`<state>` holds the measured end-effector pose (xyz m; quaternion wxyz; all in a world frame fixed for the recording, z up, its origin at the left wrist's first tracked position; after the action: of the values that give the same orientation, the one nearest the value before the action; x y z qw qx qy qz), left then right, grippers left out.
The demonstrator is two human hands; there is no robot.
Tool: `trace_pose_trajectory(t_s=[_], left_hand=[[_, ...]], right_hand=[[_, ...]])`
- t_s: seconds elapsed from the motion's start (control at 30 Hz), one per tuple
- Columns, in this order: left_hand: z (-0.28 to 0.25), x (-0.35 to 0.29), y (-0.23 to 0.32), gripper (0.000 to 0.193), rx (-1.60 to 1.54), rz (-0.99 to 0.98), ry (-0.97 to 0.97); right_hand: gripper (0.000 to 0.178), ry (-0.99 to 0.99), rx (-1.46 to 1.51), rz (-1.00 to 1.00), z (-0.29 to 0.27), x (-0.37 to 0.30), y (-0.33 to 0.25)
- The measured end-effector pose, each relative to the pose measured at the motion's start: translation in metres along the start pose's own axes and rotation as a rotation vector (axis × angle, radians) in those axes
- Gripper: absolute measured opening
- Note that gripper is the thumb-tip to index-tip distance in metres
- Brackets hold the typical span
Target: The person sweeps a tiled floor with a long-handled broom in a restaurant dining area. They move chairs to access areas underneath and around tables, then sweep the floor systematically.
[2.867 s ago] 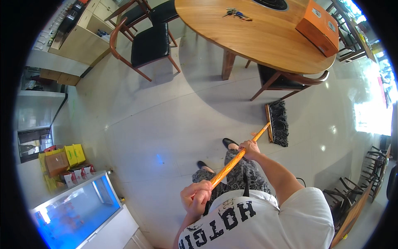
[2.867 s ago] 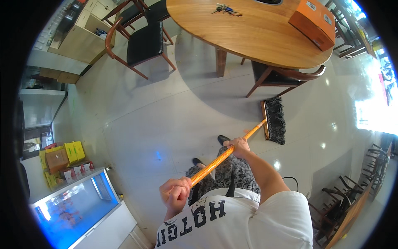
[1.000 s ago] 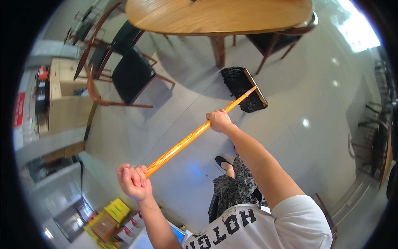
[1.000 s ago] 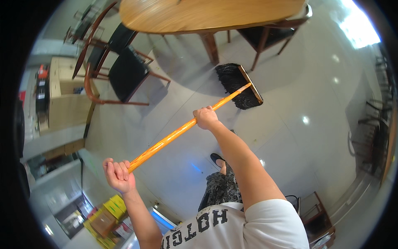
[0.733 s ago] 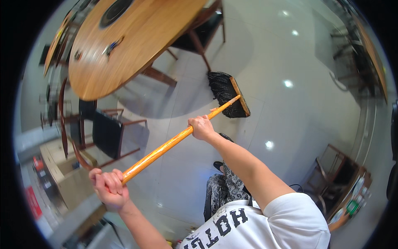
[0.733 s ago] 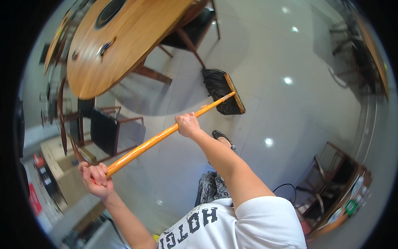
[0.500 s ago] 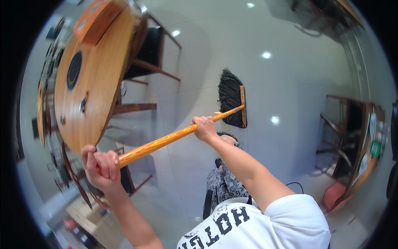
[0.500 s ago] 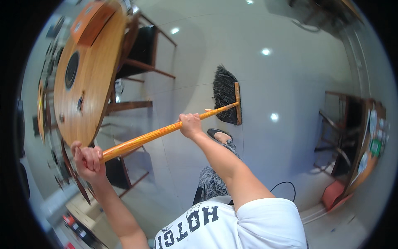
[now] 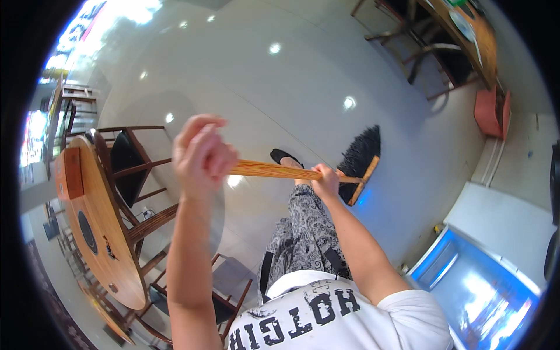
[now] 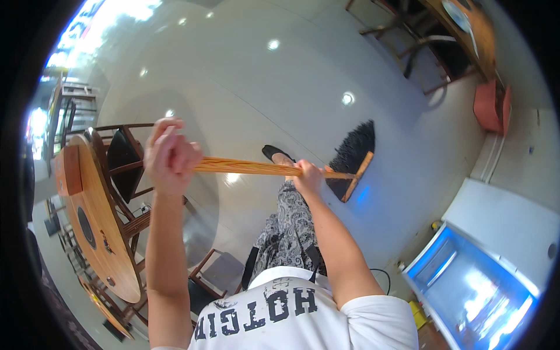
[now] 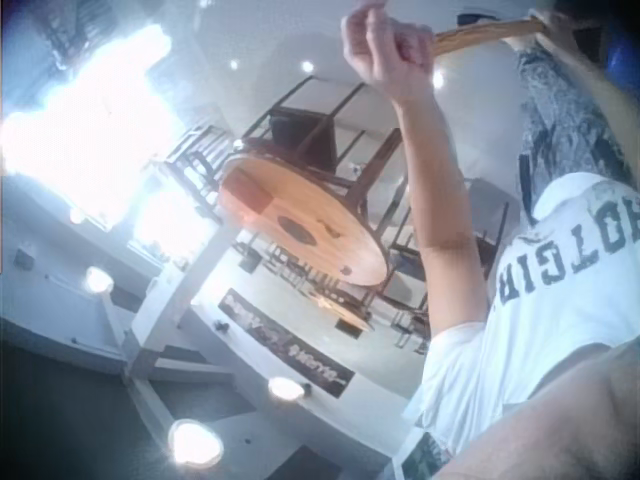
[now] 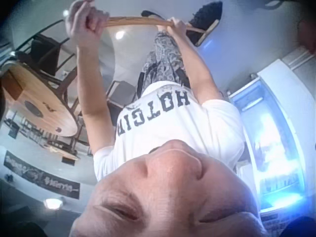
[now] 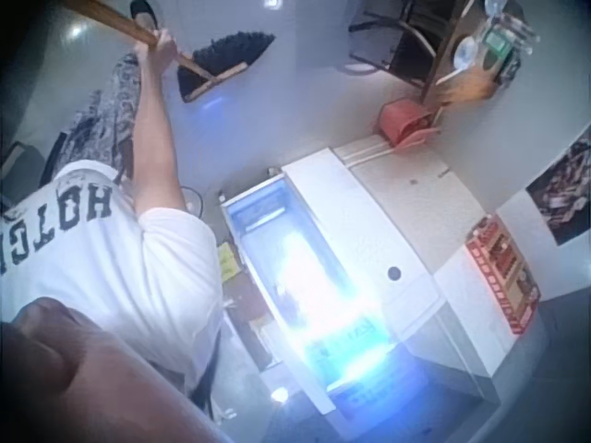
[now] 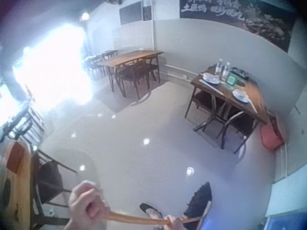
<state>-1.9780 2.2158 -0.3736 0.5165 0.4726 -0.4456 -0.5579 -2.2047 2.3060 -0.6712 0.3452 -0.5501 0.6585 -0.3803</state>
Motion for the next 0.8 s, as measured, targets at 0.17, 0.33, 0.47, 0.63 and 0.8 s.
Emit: trace_pose_trajectory(t_s=[0.17, 0.33, 0.47, 0.63, 0.8], left_hand=[[0.100, -0.050, -0.077, 0.023, 0.110, -0.250, -0.326], [0.140, -0.121, -0.098, 0.015, 0.130, -0.513, -0.516], [0.126, -0.130, -0.063, 0.013, -0.079, -0.341, -0.210], [0.117, -0.204, 0.010, 0.012, 0.036, -0.105, -0.211], [0.094, -0.305, 0.074, 0.013, 0.296, 0.138, 0.042]], right_hand=[[0.016, -0.004, -0.148, 0.279, -0.088, -0.133, 0.092], [0.014, -0.246, -0.386, 0.793, -0.144, -0.239, 0.105], [0.013, -0.068, -0.209, 0.519, -0.150, -0.243, 0.067], [0.006, -0.017, 0.063, 0.318, -0.148, -0.242, 0.014], [0.007, -0.212, 0.216, -0.082, -0.115, -0.231, -0.041]])
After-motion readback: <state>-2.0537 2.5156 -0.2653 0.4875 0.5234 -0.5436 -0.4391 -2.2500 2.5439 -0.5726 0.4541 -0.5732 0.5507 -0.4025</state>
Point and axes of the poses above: each hand's wrist, its own x-axis towards the middle knuckle, its own z-axis out of the palm, y = z × x, the point moved 2 cm from there along x, towards the middle knuckle, and after that the axes turned 15 degrees about x, right-handed, at the moved point
